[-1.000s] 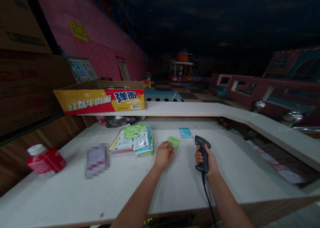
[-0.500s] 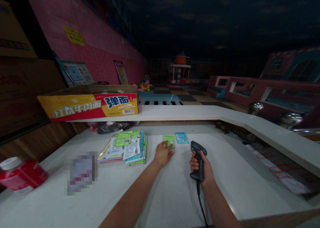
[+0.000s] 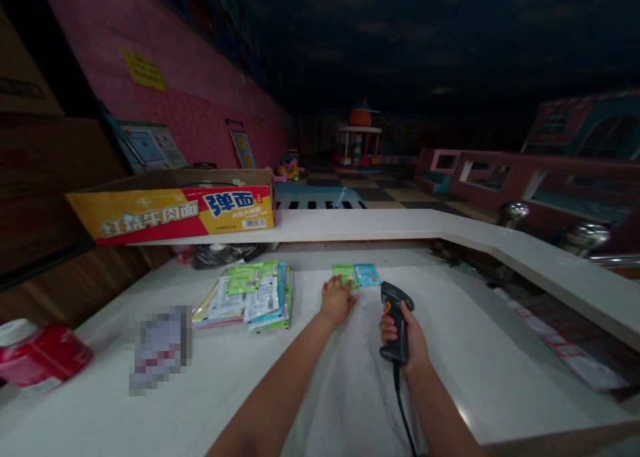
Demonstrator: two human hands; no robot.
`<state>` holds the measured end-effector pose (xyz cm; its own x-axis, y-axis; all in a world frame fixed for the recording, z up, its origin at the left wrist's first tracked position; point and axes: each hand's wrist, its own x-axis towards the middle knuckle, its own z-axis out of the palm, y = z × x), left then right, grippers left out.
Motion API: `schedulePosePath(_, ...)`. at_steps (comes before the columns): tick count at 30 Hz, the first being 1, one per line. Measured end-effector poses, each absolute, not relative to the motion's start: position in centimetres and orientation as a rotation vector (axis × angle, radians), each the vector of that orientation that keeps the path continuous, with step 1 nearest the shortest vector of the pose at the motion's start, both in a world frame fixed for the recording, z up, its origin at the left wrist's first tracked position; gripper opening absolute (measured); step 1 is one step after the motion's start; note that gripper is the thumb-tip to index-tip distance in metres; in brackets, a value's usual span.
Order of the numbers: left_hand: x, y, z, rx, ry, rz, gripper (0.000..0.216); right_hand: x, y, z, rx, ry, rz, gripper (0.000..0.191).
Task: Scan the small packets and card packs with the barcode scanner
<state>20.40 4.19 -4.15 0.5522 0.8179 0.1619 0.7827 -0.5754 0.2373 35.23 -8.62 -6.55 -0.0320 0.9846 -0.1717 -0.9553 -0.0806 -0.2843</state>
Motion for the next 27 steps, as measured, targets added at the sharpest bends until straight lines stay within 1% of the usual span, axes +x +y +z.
schedulePosePath(4, 17.9, 3.4, -2.7, 2.669, 1.362, 0.556, 0.049, 35.2, -9.1, -6.5, -0.359, -0.088, 1.613, 0.027)
schedulePosePath(8, 13.6, 3.2, -0.1, 2.666, 1.454, 0.766, 0.043, 35.0, -9.6, -6.4, -0.351, -0.081, 1.597, 0.026)
schedulePosePath(11, 9.6, 3.5, 2.1, 2.623, 1.682, 0.834, 0.038, 34.9, -10.0, -6.2, -0.359, -0.071, 1.590, 0.027)
schedulePosePath(15, 4.7, 3.9, 4.2, 2.384, 2.207, 0.788, 0.031, 34.8, -10.2, -6.1, -0.365, -0.058, 1.585, 0.026)
schedulePosePath(17, 3.0, 4.1, 4.7, 2.200, 2.432, 0.717, 0.035, 34.8, -10.2, -6.2, -0.366, -0.054, 1.588, 0.025)
schedulePosePath(19, 1.9, 4.2, 5.0, 2.067, 2.533, 0.631, 0.045, 34.9, -10.1, -6.3, -0.372, -0.057, 1.590, 0.025)
schedulePosePath(22, 1.0, 4.4, 5.3, 1.989, 2.531, 0.554, 0.058, 34.9, -10.0, -6.4, -0.380, -0.067, 1.584, 0.025)
schedulePosePath(27, 0.6, 4.7, 6.2, 1.842, 2.537, 0.543, 0.071, 34.7, -10.1, -6.4, -0.376, -0.068, 1.578, 0.024)
